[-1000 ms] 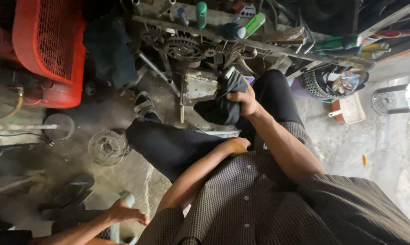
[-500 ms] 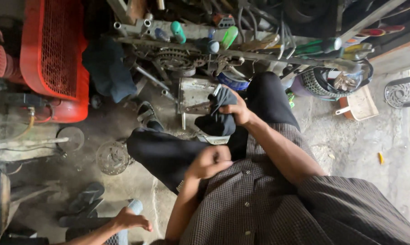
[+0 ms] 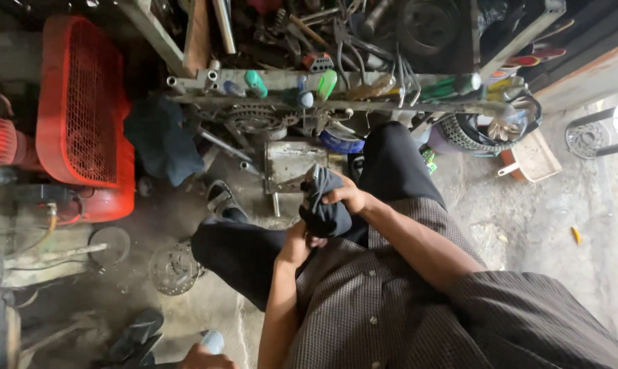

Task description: The person sits on the floor in a workshop and cleans a small orange mechanical part using a dark cloth. They wipe the part thoroughly, turning it over to clean all sides. Later, they pick up a metal rod and wipe it with the same cloth.

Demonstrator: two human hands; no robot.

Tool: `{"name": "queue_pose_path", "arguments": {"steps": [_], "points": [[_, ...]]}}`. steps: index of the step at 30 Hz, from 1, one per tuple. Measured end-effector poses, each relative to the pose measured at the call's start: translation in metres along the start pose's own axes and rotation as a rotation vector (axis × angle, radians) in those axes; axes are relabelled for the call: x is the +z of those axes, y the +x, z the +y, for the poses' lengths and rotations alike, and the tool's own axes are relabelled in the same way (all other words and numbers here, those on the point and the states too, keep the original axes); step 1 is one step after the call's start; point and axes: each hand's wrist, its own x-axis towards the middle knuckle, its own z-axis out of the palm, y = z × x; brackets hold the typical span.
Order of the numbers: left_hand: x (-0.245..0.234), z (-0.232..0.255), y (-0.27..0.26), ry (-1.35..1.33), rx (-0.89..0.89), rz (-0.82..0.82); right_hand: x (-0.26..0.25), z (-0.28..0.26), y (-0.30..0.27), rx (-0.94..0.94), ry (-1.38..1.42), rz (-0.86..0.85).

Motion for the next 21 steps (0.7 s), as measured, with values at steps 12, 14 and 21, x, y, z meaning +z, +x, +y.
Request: {"name": "queue_pose_path", "arguments": {"steps": [12, 14, 21], "points": [[0.009, 0.094, -0.071, 1.161, 0.5, 0.753, -0.136, 0.069, 0.012, 0.287, 0.337, 0.122], [0.015, 0.101, -0.079, 1.353, 0.339, 0.844, -0.173, 0.117, 0.008, 0.538, 0.597, 0.089], [0.035, 0.124, -0.071, 1.695, 0.687, 0.699, -0.124, 0.091, 0.011, 0.801, 0.505, 0.023]]}}
